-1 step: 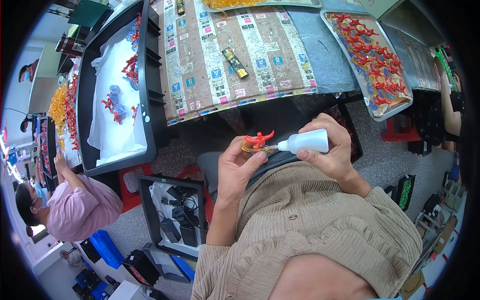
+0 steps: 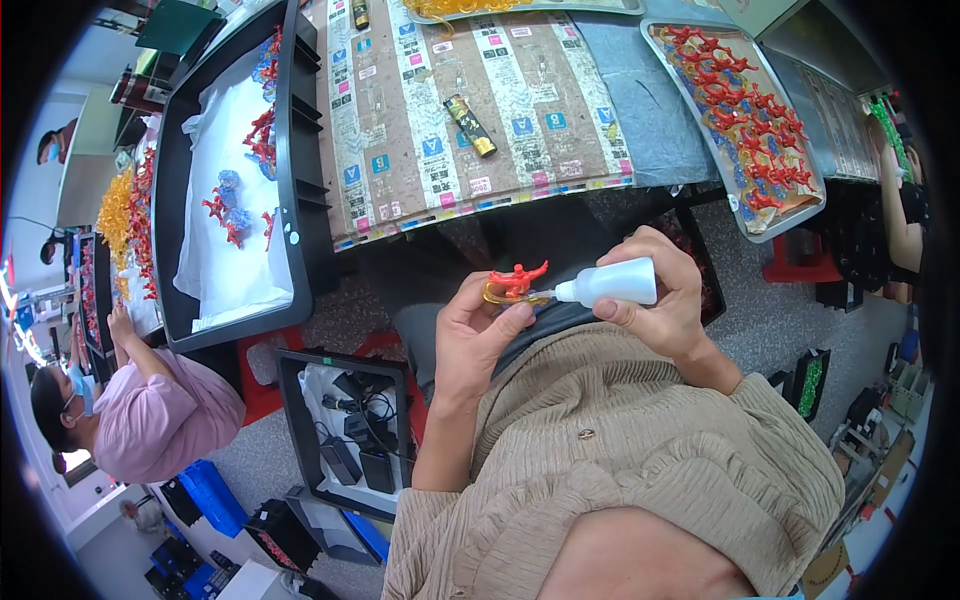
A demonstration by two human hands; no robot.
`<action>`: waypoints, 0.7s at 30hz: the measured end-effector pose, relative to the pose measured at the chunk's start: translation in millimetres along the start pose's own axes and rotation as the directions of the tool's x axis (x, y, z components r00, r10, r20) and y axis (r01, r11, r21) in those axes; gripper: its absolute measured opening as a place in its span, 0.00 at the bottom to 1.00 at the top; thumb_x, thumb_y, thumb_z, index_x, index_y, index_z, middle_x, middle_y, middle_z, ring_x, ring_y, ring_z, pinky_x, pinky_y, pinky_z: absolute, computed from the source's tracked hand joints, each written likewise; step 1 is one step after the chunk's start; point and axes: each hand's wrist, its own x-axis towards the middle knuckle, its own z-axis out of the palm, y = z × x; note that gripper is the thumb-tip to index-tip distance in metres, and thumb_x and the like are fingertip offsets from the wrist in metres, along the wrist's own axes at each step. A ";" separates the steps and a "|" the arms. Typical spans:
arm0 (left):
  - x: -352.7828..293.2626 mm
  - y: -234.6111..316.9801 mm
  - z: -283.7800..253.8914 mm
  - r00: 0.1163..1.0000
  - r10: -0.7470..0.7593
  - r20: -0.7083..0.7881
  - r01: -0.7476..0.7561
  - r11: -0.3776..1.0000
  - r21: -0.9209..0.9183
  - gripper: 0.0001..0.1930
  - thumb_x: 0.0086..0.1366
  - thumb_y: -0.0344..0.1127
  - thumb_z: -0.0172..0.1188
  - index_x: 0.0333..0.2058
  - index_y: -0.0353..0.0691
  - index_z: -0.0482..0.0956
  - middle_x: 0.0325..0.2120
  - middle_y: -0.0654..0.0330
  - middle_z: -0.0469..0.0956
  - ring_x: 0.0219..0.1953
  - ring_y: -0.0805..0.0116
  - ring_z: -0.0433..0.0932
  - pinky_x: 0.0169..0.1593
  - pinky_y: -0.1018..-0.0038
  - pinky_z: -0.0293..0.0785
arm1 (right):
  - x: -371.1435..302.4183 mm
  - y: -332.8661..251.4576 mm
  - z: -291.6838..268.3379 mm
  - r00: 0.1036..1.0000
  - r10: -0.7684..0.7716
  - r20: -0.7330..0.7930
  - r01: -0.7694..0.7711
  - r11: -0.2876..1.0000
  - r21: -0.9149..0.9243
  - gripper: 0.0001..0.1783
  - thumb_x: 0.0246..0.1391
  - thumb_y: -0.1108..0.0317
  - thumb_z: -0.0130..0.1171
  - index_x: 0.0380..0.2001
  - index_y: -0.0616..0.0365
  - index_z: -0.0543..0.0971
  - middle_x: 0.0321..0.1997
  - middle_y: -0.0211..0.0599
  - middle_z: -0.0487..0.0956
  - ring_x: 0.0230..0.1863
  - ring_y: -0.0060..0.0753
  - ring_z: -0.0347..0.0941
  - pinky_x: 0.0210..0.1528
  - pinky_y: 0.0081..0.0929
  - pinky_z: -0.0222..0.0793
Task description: The person assembles toy figurines by taking figures from a tray, applying glue onto them using a glue bottle, and attaching plastic accessories by hand.
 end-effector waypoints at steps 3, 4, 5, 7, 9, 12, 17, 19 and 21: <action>0.8 0.4 -0.9 1.000 0.001 0.008 -0.001 1.000 0.020 0.15 0.57 0.25 0.65 0.43 0.36 0.76 0.37 0.63 0.77 0.40 0.73 0.78 0.41 0.75 0.81 | 0.5 -0.5 -0.5 1.000 0.010 0.010 -0.010 1.000 -0.012 0.22 0.39 0.59 0.74 0.34 0.60 0.79 0.30 0.35 0.77 0.28 0.26 0.71 0.28 0.22 0.64; 1.0 0.3 -1.1 1.000 0.003 0.008 -0.003 1.000 0.022 0.14 0.57 0.25 0.65 0.43 0.36 0.77 0.37 0.63 0.77 0.40 0.73 0.78 0.41 0.75 0.81 | 0.8 -0.2 -0.7 1.000 0.005 0.010 -0.005 1.000 -0.018 0.21 0.39 0.59 0.74 0.34 0.60 0.79 0.30 0.35 0.77 0.28 0.26 0.71 0.28 0.22 0.64; 1.1 0.3 -1.2 1.000 0.005 0.007 -0.005 1.000 0.024 0.14 0.57 0.25 0.65 0.43 0.36 0.77 0.37 0.63 0.76 0.40 0.73 0.78 0.41 0.75 0.81 | 1.2 0.1 -0.8 1.000 -0.001 0.010 0.001 1.000 -0.024 0.21 0.39 0.60 0.74 0.34 0.60 0.79 0.29 0.35 0.77 0.28 0.26 0.71 0.28 0.22 0.64; 0.9 1.8 0.7 1.000 -0.001 -0.003 0.001 1.000 0.018 0.14 0.57 0.25 0.65 0.43 0.36 0.77 0.37 0.63 0.76 0.40 0.73 0.78 0.41 0.75 0.81 | 1.6 0.9 -0.5 1.000 0.000 0.007 0.000 1.000 -0.021 0.21 0.39 0.60 0.74 0.34 0.60 0.79 0.29 0.35 0.76 0.28 0.26 0.71 0.28 0.22 0.64; 0.6 3.3 1.7 1.000 -0.004 -0.013 0.005 1.000 0.013 0.13 0.57 0.25 0.65 0.42 0.37 0.77 0.37 0.63 0.77 0.40 0.73 0.78 0.41 0.75 0.81 | 1.8 1.2 -0.4 1.000 0.000 0.005 0.001 1.000 -0.018 0.21 0.39 0.59 0.74 0.34 0.60 0.79 0.29 0.34 0.76 0.28 0.26 0.71 0.28 0.22 0.64; 0.5 5.0 2.3 1.000 -0.019 -0.023 0.019 1.000 0.004 0.13 0.57 0.26 0.65 0.42 0.36 0.78 0.38 0.63 0.75 0.41 0.72 0.78 0.42 0.74 0.81 | 2.1 0.9 -1.4 1.000 -0.003 0.012 0.004 1.000 -0.022 0.21 0.39 0.60 0.75 0.34 0.60 0.79 0.30 0.34 0.76 0.29 0.26 0.71 0.29 0.22 0.64; 1.6 2.3 3.2 0.974 0.223 -0.046 -0.197 0.926 0.323 0.11 0.55 0.24 0.65 0.38 0.32 0.79 0.36 0.64 0.70 0.33 0.76 0.75 0.33 0.82 0.75 | 1.4 -1.9 -2.8 1.000 -0.018 -0.025 0.018 1.000 0.000 0.22 0.40 0.62 0.74 0.36 0.61 0.78 0.31 0.34 0.76 0.29 0.24 0.71 0.29 0.20 0.64; 2.1 5.0 4.9 0.952 0.303 -0.047 -0.245 0.844 0.478 0.11 0.54 0.23 0.66 0.37 0.32 0.79 0.35 0.64 0.70 0.31 0.77 0.73 0.31 0.83 0.72 | 1.4 -0.8 -1.8 0.999 -0.030 -0.022 0.030 1.000 -0.010 0.22 0.40 0.61 0.74 0.37 0.61 0.78 0.31 0.34 0.76 0.29 0.23 0.71 0.29 0.20 0.64; 1.7 9.6 8.7 0.924 0.380 -0.037 -0.277 0.734 0.620 0.11 0.52 0.22 0.66 0.36 0.32 0.79 0.33 0.64 0.70 0.29 0.79 0.71 0.29 0.84 0.70 | 0.9 0.2 -0.8 0.999 -0.041 -0.019 0.041 0.999 -0.019 0.22 0.41 0.61 0.74 0.37 0.61 0.78 0.31 0.34 0.76 0.30 0.23 0.71 0.29 0.19 0.63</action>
